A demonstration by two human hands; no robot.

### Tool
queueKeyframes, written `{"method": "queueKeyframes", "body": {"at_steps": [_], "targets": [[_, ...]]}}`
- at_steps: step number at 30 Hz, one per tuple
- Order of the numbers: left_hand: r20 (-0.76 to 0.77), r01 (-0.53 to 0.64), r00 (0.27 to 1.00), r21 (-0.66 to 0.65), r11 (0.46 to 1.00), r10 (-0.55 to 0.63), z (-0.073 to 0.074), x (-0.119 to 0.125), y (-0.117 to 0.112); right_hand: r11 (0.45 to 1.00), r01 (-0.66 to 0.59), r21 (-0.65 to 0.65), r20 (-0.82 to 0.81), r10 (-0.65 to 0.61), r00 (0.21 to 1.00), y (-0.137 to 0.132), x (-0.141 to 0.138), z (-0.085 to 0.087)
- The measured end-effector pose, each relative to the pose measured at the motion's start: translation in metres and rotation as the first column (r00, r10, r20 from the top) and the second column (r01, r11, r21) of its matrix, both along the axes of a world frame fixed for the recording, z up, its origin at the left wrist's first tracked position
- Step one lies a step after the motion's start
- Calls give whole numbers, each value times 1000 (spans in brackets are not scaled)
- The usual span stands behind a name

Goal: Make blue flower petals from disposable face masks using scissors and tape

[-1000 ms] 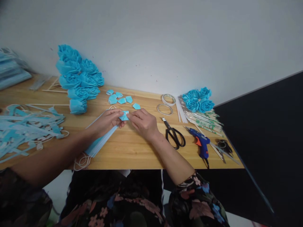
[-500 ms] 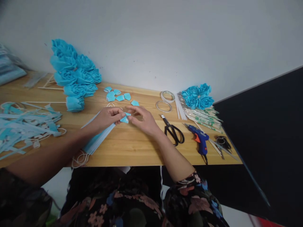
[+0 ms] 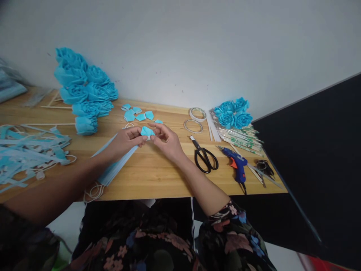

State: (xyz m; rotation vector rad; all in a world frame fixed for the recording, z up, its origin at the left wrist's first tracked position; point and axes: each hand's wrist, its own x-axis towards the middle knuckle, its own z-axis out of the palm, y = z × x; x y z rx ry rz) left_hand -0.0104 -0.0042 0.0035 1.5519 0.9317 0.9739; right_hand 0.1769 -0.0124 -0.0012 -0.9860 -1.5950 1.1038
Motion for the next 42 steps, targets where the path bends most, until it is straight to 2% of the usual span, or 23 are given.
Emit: {"method": "queueKeyframes", "body": {"at_steps": [5,14,21,30,34,39,42], "targets": [[42,-43,998,-37,998,45,-1,-1,3,1000,0,12,36,-1,999,1,2,-2],[-2,-48,999,-65,997,48,4,-2,0,999,45,31,116,-48,992,-1,6,2],[38,-34,999,-43,998,36,2,-2,2,996,84,12,20,-84,996,3,1,-4],[14,-73,997,-67,995,74,2,-1,1,997,68,21,37,-69,997,3,2,-5],[-12,-78,997,-51,996,78,3,-1,0,996,77,37,92,-80,992,4,2,-8],[-112,-68,991,53,996,74,-2,-4,2,993,69,98,202,-88,976,0,-1,-8],[-141,-103,984,69,992,112,1,-5,2,979,119,164,259,-159,953,5,9,-2]]}}
